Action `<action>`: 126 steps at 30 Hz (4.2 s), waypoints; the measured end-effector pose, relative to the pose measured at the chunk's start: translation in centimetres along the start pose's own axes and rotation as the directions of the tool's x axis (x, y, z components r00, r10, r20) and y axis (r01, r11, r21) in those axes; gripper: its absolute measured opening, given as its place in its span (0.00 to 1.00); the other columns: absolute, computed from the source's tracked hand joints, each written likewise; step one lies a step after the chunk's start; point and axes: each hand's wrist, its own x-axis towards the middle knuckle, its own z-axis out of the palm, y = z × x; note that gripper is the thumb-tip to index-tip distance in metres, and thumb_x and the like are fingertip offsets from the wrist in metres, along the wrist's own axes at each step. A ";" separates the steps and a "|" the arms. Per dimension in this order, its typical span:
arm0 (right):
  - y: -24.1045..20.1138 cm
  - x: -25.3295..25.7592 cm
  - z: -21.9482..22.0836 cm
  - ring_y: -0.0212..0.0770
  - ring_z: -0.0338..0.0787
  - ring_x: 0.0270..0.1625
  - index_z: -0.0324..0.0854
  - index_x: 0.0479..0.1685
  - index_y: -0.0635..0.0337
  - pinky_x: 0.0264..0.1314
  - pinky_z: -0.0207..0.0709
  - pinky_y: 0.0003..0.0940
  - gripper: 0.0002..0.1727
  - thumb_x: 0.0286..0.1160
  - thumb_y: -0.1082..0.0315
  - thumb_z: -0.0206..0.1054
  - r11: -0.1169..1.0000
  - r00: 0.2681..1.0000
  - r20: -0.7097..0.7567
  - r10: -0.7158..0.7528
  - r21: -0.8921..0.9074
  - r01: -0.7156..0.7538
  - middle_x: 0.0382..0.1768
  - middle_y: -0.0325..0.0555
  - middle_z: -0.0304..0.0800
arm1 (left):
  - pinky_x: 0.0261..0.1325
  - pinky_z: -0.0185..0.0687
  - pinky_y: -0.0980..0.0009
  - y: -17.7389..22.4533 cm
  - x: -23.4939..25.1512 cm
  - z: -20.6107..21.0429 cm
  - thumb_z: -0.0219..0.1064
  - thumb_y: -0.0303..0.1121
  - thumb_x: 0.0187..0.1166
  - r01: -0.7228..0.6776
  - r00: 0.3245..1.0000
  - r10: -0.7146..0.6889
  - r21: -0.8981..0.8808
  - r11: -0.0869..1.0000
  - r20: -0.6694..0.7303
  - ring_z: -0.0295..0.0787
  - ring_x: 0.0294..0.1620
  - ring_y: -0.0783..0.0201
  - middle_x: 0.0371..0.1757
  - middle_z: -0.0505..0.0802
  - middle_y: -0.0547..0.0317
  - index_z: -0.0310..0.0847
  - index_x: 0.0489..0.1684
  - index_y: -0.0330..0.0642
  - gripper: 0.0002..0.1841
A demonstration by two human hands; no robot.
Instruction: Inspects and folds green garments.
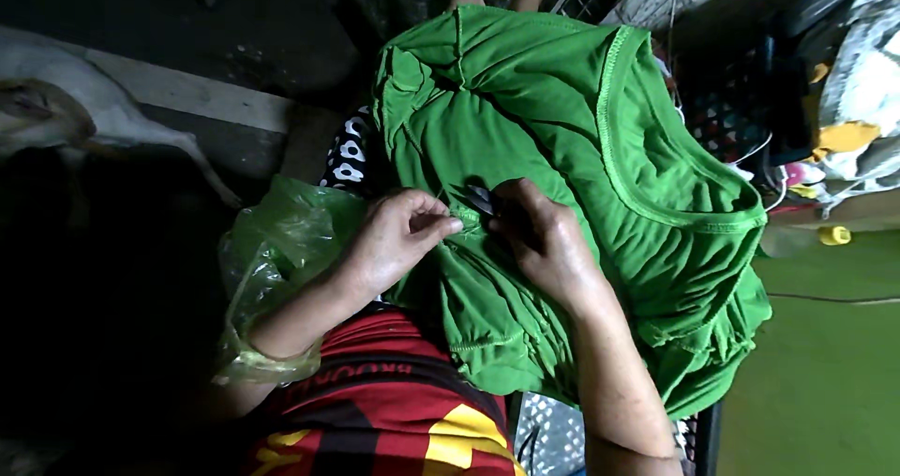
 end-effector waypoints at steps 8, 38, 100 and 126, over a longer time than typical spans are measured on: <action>0.4 -0.2 -1.0 0.45 0.92 0.39 0.86 0.54 0.62 0.41 0.86 0.47 0.14 0.68 0.76 0.70 0.989 0.988 0.053 -0.142 -0.037 0.144 0.40 0.48 0.91 | 0.36 0.81 0.85 0.9 -0.2 -1.3 0.66 0.29 0.83 0.013 1.000 -0.012 -0.080 0.997 0.016 0.84 0.28 0.81 0.29 0.88 0.66 0.84 0.39 0.38 0.05; 1.9 -2.6 -2.2 0.37 0.88 0.37 0.84 0.55 0.63 0.44 0.85 0.36 0.13 0.73 0.73 0.68 0.993 0.993 -0.031 -0.116 0.028 0.117 0.38 0.44 0.90 | 0.29 0.81 0.86 1.2 -0.5 -1.2 0.68 0.21 0.77 -0.004 0.987 0.043 -0.240 0.971 0.158 0.84 0.23 0.81 0.24 0.90 0.69 0.88 0.33 0.39 0.05; -0.1 -0.3 -0.3 0.51 0.90 0.36 0.87 0.45 0.69 0.37 0.84 0.50 0.10 0.68 0.73 0.70 0.998 1.000 -0.006 -0.002 -0.061 0.001 0.39 0.56 0.89 | 0.19 0.79 0.86 2.7 -1.9 -5.1 0.72 0.22 0.67 0.087 0.866 0.106 -0.357 0.930 0.489 0.83 0.15 0.82 0.19 0.91 0.70 0.87 0.22 0.46 0.08; -4.6 5.3 -1.8 0.40 0.91 0.42 0.66 0.80 0.61 0.38 0.86 0.36 0.42 0.67 0.55 0.81 0.983 0.995 0.095 -0.031 0.183 0.013 0.55 0.54 0.89 | 0.35 0.74 0.65 8.0 -3.2 1.7 0.73 0.21 0.72 -0.427 0.402 0.514 -0.341 0.837 0.758 0.82 0.29 0.55 0.25 0.86 0.43 0.88 0.26 0.26 0.06</action>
